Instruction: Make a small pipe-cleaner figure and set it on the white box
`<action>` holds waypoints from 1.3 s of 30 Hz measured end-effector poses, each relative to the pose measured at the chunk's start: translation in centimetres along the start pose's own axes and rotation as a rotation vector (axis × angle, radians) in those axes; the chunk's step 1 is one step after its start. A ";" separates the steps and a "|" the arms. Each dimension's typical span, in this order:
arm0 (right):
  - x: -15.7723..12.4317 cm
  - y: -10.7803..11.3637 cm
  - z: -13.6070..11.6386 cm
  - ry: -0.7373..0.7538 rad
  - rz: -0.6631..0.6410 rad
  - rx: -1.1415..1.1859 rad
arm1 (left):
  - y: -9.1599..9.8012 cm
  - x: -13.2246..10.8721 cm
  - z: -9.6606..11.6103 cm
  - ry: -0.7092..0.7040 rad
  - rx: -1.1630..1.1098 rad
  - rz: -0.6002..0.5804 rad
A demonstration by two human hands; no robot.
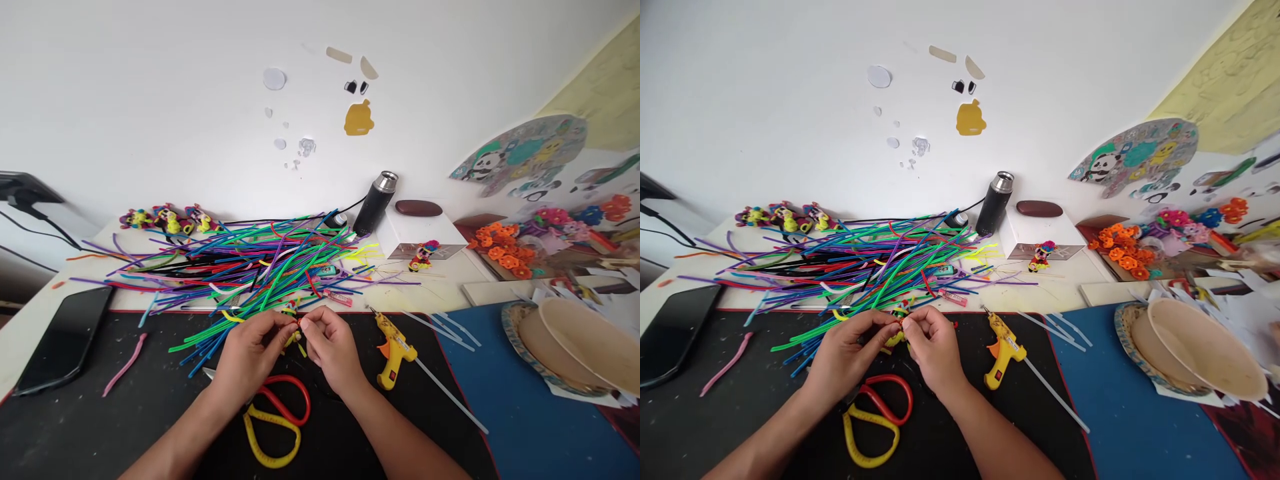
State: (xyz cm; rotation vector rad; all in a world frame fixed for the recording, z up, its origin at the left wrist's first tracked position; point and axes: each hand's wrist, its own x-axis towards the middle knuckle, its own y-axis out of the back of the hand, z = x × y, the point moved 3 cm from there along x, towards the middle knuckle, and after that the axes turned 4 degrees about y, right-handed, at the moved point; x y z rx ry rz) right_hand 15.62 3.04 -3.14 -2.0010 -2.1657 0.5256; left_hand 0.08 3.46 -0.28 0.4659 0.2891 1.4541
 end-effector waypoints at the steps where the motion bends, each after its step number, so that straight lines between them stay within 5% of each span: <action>1: 0.0 0.0 0.0 -0.001 0.000 -0.006 | 0.0 0.0 0.0 -0.023 0.020 0.005; 11: 0.0 0.1 0.2 -0.015 -0.023 -0.021 | 0.3 -0.2 -0.4 -0.167 0.084 0.028; 28: 0.0 0.3 -0.3 0.018 -0.027 -0.030 | 0.2 0.2 0.0 0.257 -0.277 -0.107; 34: 0.4 0.8 -1.5 0.037 -0.005 -0.088 | 0.2 0.0 0.0 0.241 -0.212 -0.134; 39: 0.2 3.8 -4.5 0.081 0.065 -0.209 | -0.2 0.3 1.0 0.063 0.111 -0.260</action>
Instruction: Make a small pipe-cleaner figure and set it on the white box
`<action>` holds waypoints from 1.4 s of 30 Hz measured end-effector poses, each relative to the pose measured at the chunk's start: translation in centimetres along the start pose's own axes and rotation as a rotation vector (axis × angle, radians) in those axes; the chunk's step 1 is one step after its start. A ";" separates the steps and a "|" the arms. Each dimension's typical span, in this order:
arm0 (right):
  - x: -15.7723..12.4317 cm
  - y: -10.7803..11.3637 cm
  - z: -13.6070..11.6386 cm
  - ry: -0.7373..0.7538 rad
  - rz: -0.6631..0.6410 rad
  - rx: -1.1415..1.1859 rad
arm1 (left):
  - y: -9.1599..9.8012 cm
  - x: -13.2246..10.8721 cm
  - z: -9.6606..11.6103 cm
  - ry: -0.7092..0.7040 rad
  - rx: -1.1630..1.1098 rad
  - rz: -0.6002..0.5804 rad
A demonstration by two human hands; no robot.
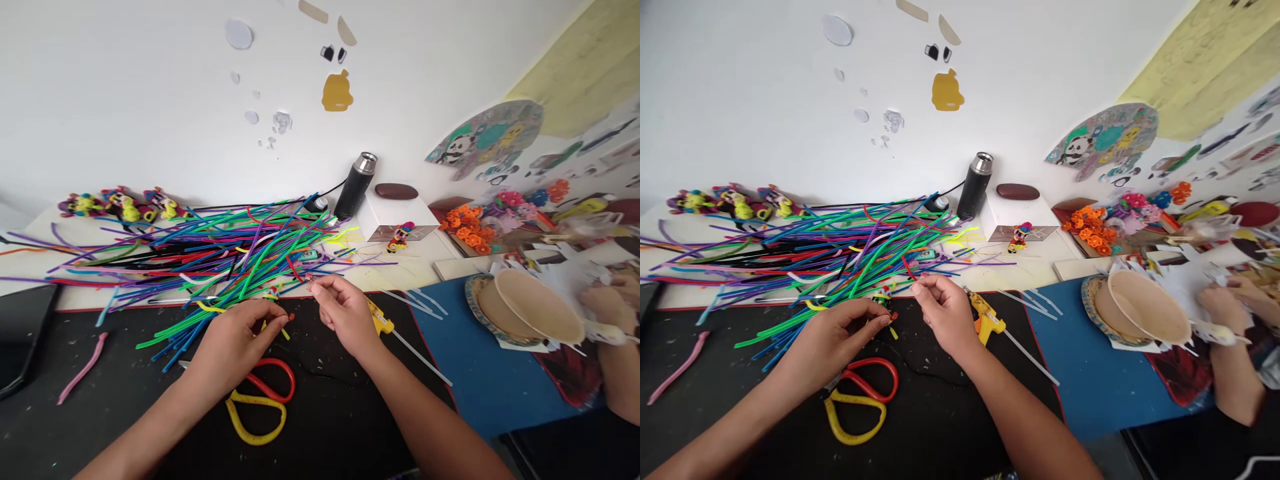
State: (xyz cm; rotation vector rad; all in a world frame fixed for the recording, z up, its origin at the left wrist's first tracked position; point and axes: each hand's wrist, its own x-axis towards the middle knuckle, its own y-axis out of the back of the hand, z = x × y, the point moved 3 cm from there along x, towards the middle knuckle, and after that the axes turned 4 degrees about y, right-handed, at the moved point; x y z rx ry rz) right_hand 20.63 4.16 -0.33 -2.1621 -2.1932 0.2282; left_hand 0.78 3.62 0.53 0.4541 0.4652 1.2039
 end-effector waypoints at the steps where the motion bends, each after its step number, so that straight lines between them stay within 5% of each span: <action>1: -0.1 0.8 -0.2 -0.003 0.004 -0.025 | -0.3 0.2 0.4 -0.049 0.085 -0.025; 6: -0.5 3.7 -0.1 -0.042 -0.013 -0.225 | -3.6 1.7 2.8 -0.214 0.393 -0.164; 13: -0.6 4.8 -0.2 -0.014 -0.032 -0.464 | -7.6 3.2 3.3 -0.224 0.557 -0.228; 23: -1.1 5.5 0.8 0.039 -0.064 -0.526 | -7.7 2.9 3.0 -0.332 0.695 -0.132; 42: 0.5 4.6 0.5 0.090 -0.411 -1.433 | -8.4 2.5 2.1 -0.355 0.642 -0.181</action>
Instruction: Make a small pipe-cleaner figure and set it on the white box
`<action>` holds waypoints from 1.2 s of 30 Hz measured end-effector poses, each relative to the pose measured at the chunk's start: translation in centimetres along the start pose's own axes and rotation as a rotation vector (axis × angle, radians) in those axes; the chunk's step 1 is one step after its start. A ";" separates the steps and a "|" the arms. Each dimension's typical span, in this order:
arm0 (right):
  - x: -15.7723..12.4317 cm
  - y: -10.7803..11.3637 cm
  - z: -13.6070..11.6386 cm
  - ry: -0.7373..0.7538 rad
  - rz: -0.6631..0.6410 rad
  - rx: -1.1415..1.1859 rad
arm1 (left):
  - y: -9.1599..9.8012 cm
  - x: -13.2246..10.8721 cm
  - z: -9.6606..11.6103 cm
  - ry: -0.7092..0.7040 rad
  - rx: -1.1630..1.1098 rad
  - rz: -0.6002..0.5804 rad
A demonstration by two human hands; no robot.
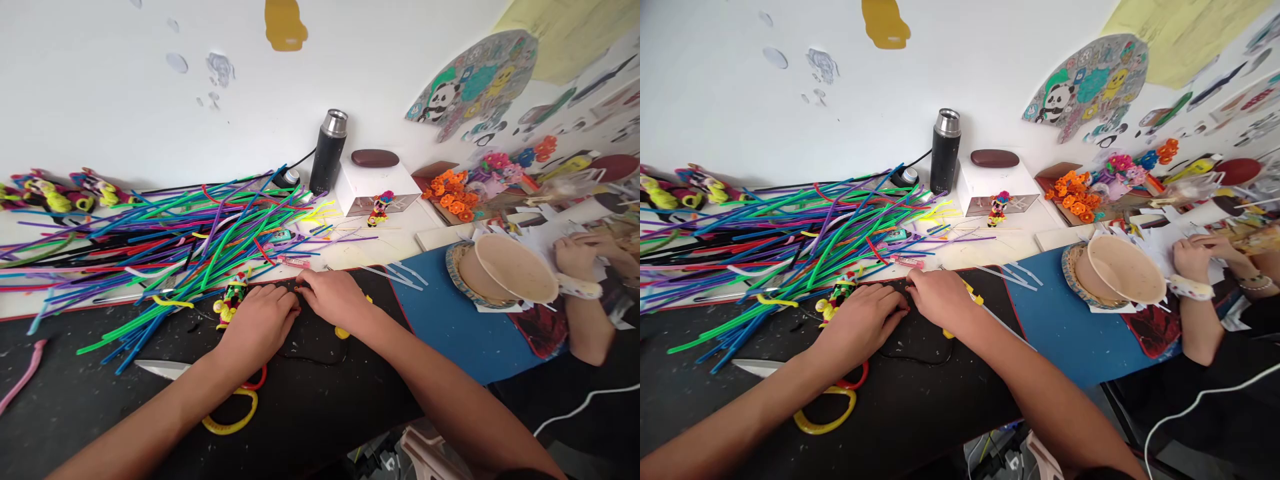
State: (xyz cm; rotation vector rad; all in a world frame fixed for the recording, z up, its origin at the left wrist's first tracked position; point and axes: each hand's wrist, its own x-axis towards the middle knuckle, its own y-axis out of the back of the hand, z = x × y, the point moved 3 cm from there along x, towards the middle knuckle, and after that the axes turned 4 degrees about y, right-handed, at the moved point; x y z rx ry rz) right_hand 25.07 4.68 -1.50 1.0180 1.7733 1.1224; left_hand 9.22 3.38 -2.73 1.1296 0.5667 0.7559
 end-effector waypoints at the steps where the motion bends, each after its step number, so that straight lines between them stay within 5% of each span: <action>1: 0.1 -0.1 0.0 0.005 -0.005 -0.014 | 0.1 -0.1 -0.2 0.000 0.005 -0.001; 27: -2.7 0.1 -0.6 0.014 -0.136 0.053 | 0.6 -1.2 -1.4 -0.010 -0.033 0.051; 36: -2.8 -0.3 -0.2 0.045 -0.077 0.091 | 1.1 -1.5 -1.8 -0.002 -0.044 0.047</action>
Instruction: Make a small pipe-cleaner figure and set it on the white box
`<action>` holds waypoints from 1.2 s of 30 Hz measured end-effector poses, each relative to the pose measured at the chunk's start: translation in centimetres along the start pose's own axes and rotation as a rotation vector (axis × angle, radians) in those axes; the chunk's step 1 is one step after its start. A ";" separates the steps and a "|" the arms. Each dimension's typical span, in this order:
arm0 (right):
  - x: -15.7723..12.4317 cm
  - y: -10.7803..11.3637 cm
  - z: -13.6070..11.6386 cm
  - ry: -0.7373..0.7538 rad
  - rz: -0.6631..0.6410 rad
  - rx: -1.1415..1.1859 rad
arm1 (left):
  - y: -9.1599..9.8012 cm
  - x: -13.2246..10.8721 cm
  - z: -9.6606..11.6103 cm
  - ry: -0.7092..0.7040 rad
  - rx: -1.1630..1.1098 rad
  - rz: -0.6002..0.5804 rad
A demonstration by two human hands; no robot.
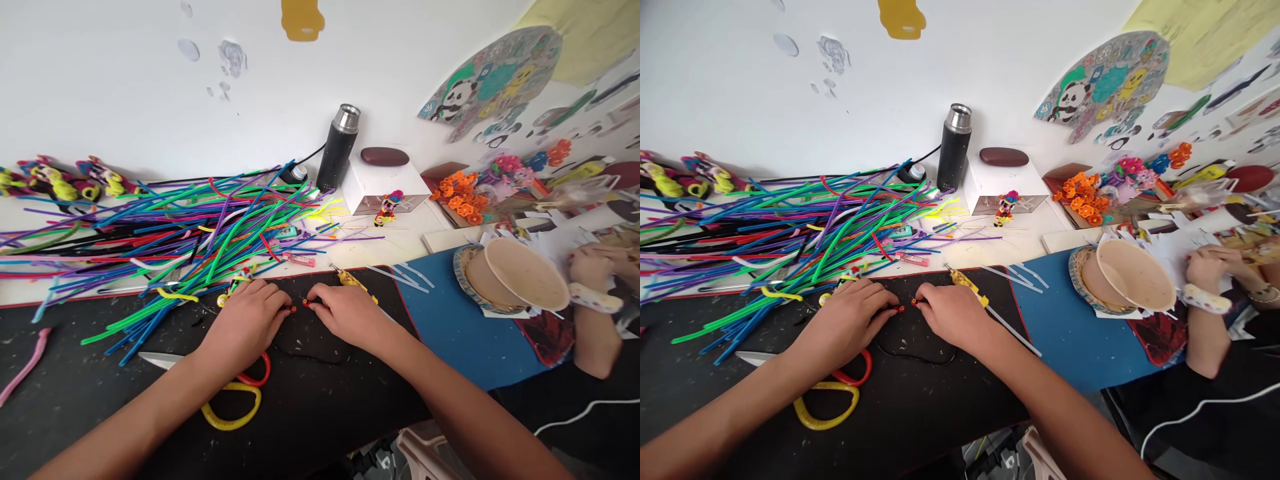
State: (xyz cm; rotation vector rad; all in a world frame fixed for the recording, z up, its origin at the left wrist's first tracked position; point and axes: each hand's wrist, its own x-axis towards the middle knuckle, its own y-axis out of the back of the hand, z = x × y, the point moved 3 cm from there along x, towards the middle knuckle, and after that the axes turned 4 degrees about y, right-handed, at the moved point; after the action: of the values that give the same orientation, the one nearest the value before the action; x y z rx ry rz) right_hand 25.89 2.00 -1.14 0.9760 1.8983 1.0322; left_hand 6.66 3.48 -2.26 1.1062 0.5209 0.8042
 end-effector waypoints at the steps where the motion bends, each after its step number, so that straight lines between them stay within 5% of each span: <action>1: 0.0 -0.1 -0.1 0.000 -0.005 -0.005 | 0.0 0.0 0.1 -0.001 0.007 -0.009; 18: 1.6 -0.4 -0.9 0.057 -0.043 -0.072 | -1.5 0.2 2.4 -0.120 0.086 0.058; 29: 1.3 -0.3 0.4 0.079 0.106 0.094 | -0.3 -0.1 0.4 -0.070 -0.160 0.086; 36: -0.4 -0.2 0.0 0.075 0.080 0.095 | 0.9 0.8 -0.3 -0.025 -0.084 0.072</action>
State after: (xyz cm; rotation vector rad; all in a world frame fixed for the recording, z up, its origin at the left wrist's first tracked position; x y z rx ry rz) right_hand 26.00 1.61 -1.25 1.0889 1.9989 1.0464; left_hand 6.68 4.49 -1.57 1.0610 0.4248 0.8667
